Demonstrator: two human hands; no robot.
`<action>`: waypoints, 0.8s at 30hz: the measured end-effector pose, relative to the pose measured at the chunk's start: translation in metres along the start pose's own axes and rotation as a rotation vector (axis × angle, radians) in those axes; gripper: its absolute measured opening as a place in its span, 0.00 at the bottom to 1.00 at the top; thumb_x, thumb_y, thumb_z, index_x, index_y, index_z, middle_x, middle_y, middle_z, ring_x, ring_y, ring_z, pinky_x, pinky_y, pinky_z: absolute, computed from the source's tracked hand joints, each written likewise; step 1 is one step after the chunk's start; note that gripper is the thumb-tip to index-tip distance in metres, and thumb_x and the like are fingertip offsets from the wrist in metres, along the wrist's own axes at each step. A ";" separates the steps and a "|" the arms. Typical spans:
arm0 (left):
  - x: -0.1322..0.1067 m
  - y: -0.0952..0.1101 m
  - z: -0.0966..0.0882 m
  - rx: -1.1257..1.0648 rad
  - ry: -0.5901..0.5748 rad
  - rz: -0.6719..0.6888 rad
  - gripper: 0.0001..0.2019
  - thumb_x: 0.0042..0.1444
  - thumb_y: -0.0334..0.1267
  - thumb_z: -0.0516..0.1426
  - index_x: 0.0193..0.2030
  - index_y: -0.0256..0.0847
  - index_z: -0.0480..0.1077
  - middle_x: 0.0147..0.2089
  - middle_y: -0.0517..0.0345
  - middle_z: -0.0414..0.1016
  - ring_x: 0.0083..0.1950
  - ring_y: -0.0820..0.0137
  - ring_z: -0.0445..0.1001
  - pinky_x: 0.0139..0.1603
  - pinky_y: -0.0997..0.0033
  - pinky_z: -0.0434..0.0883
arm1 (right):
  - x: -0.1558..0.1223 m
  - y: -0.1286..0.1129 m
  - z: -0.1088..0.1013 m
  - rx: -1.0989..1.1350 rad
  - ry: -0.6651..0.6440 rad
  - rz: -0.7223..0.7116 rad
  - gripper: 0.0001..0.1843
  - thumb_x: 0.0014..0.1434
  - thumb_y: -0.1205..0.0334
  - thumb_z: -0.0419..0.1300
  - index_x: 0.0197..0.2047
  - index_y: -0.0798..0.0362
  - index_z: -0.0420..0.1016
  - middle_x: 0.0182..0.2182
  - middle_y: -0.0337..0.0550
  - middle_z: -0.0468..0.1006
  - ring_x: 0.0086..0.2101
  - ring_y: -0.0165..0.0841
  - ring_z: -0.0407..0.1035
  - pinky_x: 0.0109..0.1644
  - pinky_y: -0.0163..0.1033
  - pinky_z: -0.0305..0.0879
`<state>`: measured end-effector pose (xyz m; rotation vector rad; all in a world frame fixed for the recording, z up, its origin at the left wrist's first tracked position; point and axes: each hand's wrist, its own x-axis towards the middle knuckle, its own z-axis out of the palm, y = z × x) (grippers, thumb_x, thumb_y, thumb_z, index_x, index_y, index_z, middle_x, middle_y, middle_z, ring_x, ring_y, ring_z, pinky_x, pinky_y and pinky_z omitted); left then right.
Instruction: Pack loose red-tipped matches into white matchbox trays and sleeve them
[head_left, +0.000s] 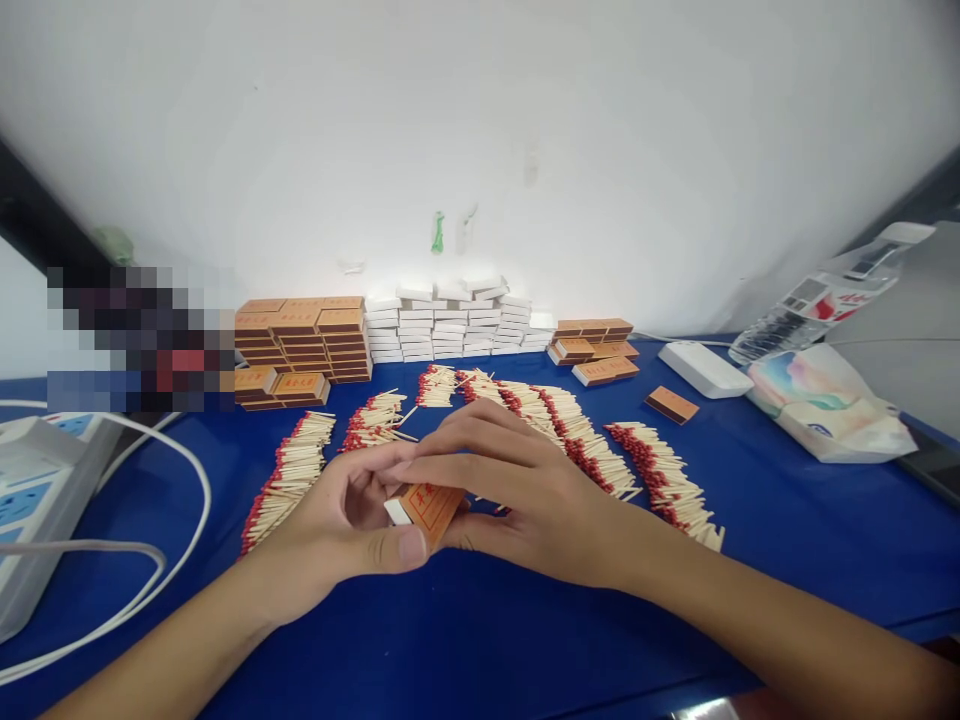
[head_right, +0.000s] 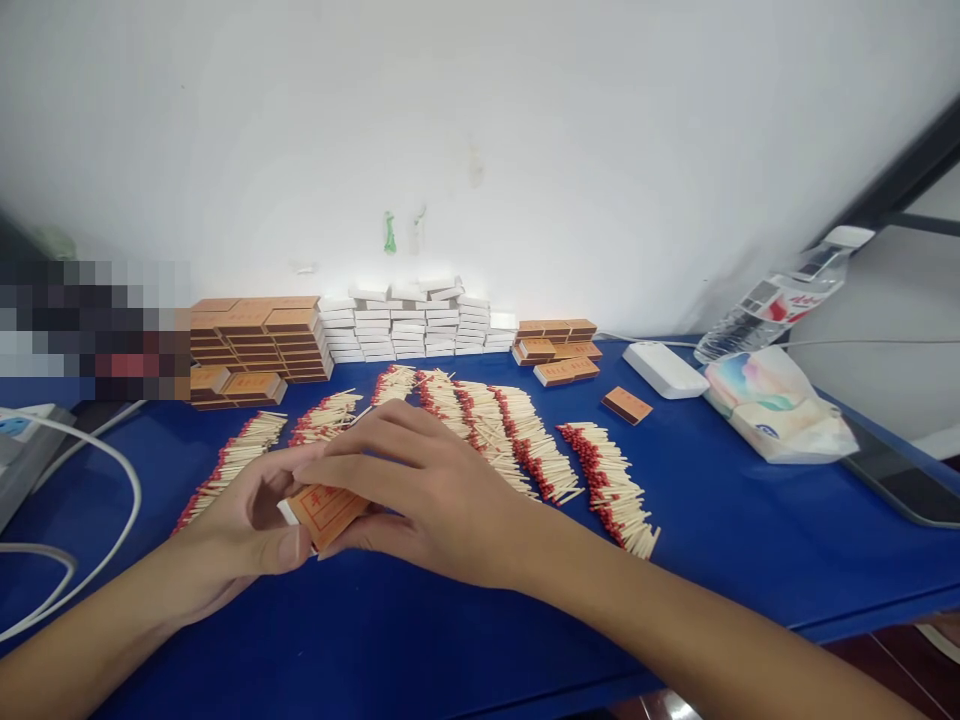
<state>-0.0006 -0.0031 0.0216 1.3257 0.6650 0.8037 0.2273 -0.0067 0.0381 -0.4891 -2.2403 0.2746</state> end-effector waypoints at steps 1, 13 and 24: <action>0.000 0.000 0.000 -0.006 -0.003 -0.002 0.29 0.48 0.49 0.75 0.56 0.42 0.79 0.46 0.49 0.82 0.49 0.61 0.78 0.46 0.69 0.76 | 0.000 0.000 0.000 0.003 0.006 -0.002 0.18 0.70 0.57 0.65 0.62 0.46 0.77 0.53 0.48 0.82 0.52 0.39 0.72 0.60 0.51 0.70; -0.004 -0.002 -0.002 -0.073 -0.103 -0.072 0.33 0.49 0.48 0.75 0.61 0.43 0.76 0.50 0.48 0.81 0.50 0.59 0.79 0.48 0.64 0.76 | 0.000 -0.005 0.004 -0.052 0.040 -0.083 0.18 0.70 0.58 0.65 0.61 0.50 0.77 0.50 0.48 0.83 0.51 0.37 0.74 0.60 0.48 0.72; -0.003 0.011 0.009 -0.048 0.020 -0.068 0.24 0.60 0.49 0.69 0.60 0.43 0.77 0.58 0.42 0.82 0.53 0.58 0.81 0.54 0.61 0.78 | -0.042 0.108 -0.155 -0.592 -0.007 0.615 0.23 0.63 0.42 0.67 0.55 0.47 0.83 0.44 0.50 0.84 0.38 0.42 0.77 0.45 0.50 0.76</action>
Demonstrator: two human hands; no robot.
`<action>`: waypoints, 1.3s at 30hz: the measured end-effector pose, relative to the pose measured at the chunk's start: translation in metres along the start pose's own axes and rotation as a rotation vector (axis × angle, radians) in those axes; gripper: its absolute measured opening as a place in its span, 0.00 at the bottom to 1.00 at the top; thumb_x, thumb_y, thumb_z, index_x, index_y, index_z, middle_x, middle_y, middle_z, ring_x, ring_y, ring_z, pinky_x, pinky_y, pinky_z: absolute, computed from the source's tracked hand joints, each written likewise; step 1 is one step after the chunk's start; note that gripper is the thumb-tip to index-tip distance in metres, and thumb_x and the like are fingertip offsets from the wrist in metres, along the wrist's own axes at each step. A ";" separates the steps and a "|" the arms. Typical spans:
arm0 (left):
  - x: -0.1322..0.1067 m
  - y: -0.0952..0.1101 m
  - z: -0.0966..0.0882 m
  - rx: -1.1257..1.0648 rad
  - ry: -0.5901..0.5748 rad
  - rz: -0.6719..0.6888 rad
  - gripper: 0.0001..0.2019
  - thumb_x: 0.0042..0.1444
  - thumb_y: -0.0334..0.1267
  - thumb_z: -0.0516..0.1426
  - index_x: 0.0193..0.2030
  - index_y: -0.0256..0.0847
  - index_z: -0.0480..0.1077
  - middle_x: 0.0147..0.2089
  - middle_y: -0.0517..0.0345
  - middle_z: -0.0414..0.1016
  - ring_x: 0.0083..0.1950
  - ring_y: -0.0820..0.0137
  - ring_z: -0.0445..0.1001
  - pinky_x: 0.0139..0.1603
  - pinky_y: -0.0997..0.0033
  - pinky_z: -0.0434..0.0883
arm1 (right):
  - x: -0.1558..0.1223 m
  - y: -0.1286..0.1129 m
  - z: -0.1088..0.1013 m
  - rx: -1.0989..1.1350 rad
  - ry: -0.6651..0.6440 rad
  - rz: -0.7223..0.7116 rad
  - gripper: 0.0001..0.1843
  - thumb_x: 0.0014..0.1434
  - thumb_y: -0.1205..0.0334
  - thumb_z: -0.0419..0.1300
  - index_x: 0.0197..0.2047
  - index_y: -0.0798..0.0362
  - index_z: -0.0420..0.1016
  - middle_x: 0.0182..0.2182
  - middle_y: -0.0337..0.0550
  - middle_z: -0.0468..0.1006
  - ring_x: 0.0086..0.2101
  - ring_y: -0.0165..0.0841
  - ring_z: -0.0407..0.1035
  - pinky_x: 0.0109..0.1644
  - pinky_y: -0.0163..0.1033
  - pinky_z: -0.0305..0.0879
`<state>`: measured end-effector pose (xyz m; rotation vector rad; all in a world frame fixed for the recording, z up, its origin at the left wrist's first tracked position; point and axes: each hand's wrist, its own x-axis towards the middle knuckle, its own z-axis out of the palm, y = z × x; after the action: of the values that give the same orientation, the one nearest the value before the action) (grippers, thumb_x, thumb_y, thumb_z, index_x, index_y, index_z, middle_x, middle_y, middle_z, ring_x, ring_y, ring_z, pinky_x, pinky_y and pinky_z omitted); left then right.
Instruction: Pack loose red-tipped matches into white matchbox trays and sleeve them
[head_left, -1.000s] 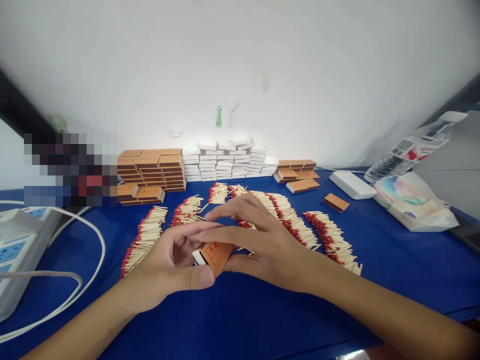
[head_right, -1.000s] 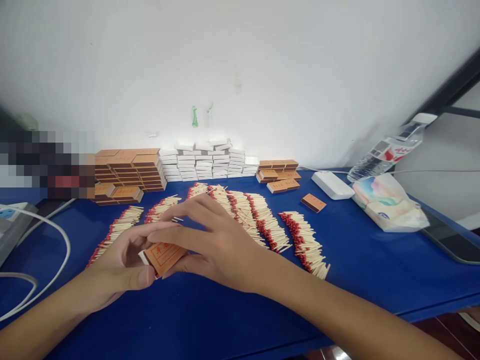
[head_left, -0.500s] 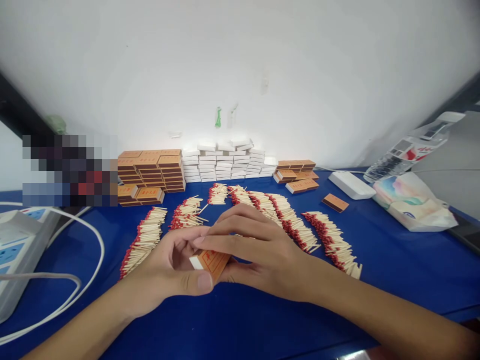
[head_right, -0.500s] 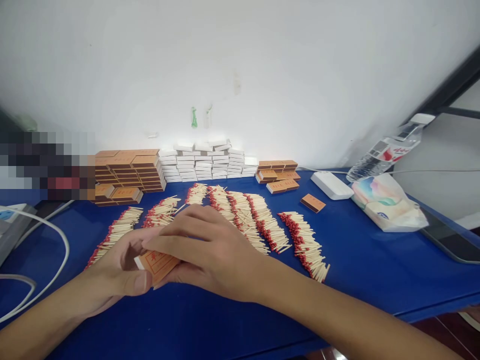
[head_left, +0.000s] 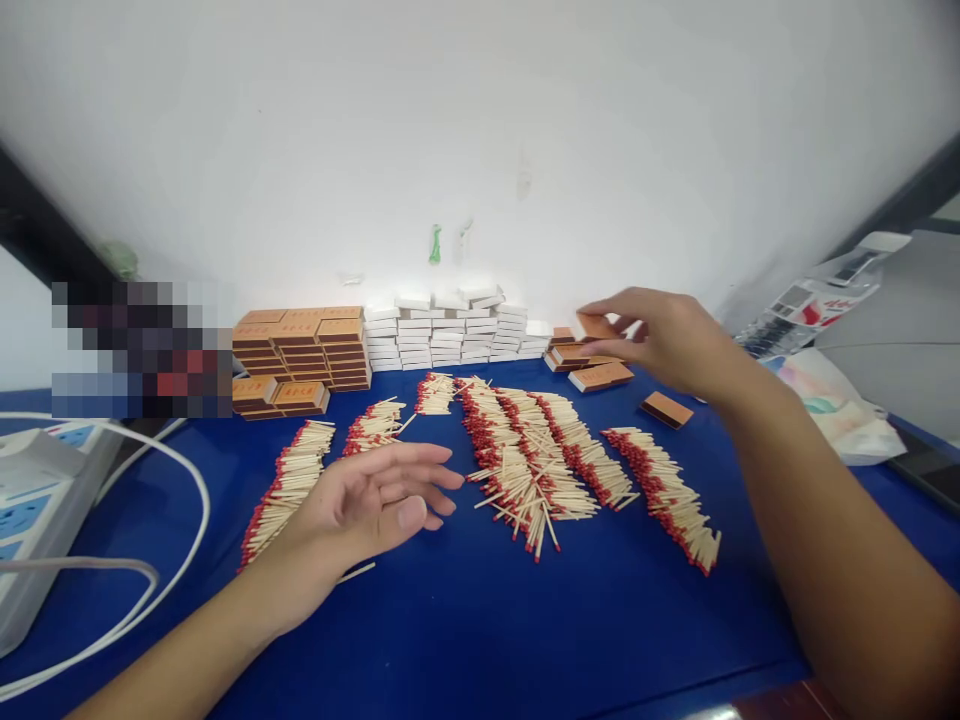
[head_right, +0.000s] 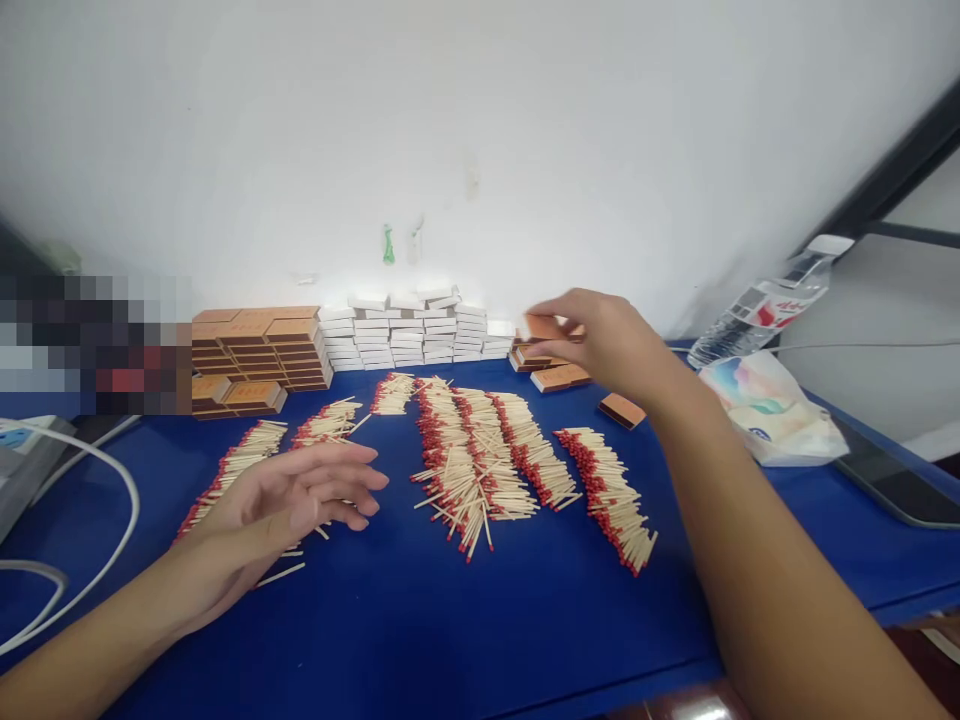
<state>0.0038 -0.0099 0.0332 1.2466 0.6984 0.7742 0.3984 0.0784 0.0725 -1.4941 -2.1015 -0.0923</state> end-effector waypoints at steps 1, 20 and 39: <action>0.000 0.001 0.000 0.004 0.000 -0.007 0.23 0.60 0.49 0.69 0.59 0.42 0.78 0.56 0.42 0.83 0.52 0.58 0.81 0.54 0.62 0.78 | 0.000 0.026 -0.002 -0.082 -0.045 0.084 0.24 0.62 0.42 0.67 0.53 0.49 0.84 0.43 0.52 0.84 0.37 0.44 0.77 0.45 0.52 0.75; -0.003 0.003 0.004 0.036 0.043 -0.041 0.19 0.57 0.49 0.69 0.52 0.41 0.82 0.46 0.45 0.85 0.46 0.59 0.82 0.54 0.59 0.78 | -0.002 0.116 0.046 -0.113 -0.068 0.179 0.18 0.59 0.58 0.66 0.52 0.53 0.84 0.46 0.54 0.84 0.40 0.42 0.80 0.49 0.47 0.75; -0.004 0.001 0.001 0.043 0.023 -0.026 0.18 0.59 0.49 0.68 0.52 0.43 0.82 0.46 0.48 0.85 0.45 0.61 0.81 0.53 0.62 0.76 | -0.001 0.086 0.051 -0.205 -0.063 0.143 0.13 0.61 0.55 0.64 0.45 0.53 0.82 0.44 0.54 0.82 0.41 0.45 0.77 0.46 0.48 0.71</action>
<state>0.0027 -0.0134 0.0345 1.2667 0.7516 0.7564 0.4548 0.1286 0.0069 -1.7849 -2.0777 -0.2148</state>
